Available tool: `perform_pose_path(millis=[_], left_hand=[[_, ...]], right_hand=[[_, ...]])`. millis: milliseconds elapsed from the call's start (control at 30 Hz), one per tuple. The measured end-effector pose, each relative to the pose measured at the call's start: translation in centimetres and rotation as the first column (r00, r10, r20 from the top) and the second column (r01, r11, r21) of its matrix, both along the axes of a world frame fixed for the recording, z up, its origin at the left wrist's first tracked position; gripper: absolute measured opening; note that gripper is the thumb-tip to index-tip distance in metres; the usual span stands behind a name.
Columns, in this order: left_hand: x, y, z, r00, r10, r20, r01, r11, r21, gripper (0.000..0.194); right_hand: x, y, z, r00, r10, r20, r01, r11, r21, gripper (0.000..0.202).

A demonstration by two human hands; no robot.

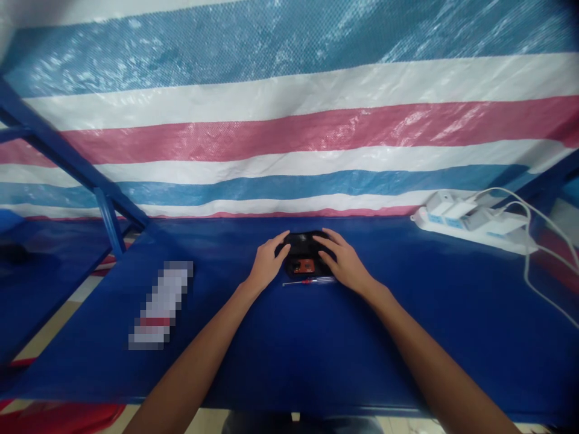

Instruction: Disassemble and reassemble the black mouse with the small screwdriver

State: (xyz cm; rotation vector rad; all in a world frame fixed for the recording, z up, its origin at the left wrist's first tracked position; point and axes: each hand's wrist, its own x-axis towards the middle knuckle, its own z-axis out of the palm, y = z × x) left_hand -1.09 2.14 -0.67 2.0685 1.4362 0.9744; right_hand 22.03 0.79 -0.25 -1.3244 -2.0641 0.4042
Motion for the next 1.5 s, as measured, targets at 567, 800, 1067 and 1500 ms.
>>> perform_pose_path(millis=[567,800,1067,1500], left_hand=[[-0.8,-1.0,1.9,0.898,-0.265,-0.352,0.372,0.884,0.283,0.014],[0.5,-1.1,1.4,0.991,-0.121,-0.049,0.128,0.834,0.536,0.025],[1.5,-1.7,1.3,0.988,-0.155,0.011,0.118,0.797,0.593,0.029],[2.3,-2.4,1.6,0.954,-0.092,0.287,-0.043,0.901,0.431,0.033]], right_hand=[[-0.3,-0.9,1.9,0.995,-0.005,-0.104,0.027,0.978,0.209,0.028],[-0.7,-1.4,2.5,0.994,0.087,-0.065,-0.071,0.973,0.219,0.047],[-0.6,-1.4,2.9,0.992,0.087,-0.095,-0.051,0.943,0.330,0.037],[-0.9,-1.7,3.3,0.979,0.042,-0.197,0.044,0.909,0.415,0.029]])
